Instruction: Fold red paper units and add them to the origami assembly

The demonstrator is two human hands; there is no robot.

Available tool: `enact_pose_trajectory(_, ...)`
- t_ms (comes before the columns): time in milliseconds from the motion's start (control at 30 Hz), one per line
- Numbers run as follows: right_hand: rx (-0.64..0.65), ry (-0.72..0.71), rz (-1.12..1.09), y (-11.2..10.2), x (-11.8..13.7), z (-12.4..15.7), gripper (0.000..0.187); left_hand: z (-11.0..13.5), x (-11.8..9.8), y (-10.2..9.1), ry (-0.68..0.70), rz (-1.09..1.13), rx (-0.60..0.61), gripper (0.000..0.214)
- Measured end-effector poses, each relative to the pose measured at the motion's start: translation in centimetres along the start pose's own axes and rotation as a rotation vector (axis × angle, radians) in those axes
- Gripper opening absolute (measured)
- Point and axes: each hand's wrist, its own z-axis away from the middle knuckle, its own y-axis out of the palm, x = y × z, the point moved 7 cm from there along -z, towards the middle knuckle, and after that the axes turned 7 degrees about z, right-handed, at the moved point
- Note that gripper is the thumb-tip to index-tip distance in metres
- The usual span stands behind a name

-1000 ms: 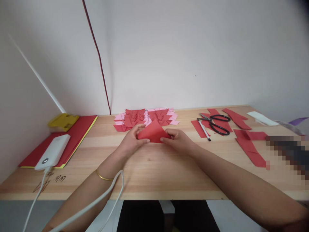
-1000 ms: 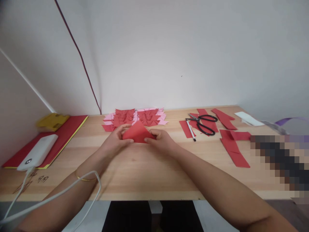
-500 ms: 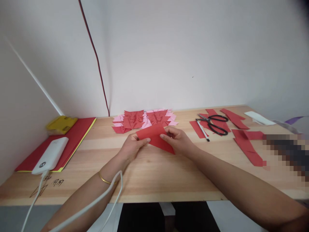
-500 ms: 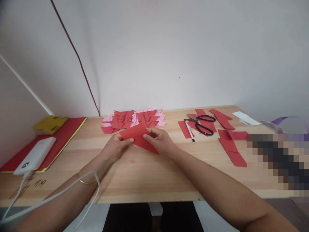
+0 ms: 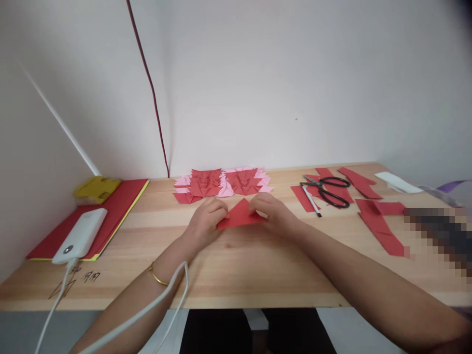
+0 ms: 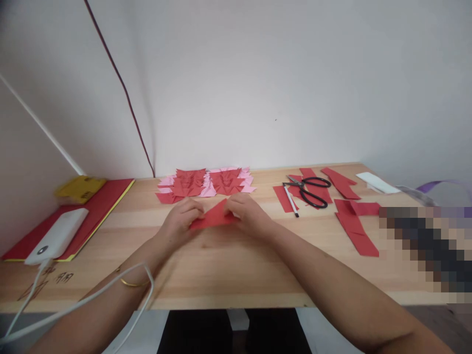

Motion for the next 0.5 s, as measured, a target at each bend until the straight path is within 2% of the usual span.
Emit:
enact_pose_trajectory(100,0.205,-0.004,0.033,1.8,-0.7,0.5,0.014,0.1,0.6,2.2,-0.032,-0.017,0.217,0.012)
enact_pose_trajectory(200,0.304,0.043,0.032,2.4,-1.3,0.9,0.011,0.5,1.0,3.2,-0.094,-0.083,0.357,0.013)
enact_pose_trajectory(367,0.378,0.075,-0.023,2.2,-1.3,1.0,0.009,1.0,1.0,3.2,-0.171,-0.216,0.462,0.015)
enact_pose_trajectory(500,0.391,0.086,-0.074,1.8,-1.2,1.0,0.009,1.1,0.8,2.8,-0.256,-0.183,0.438,0.012)
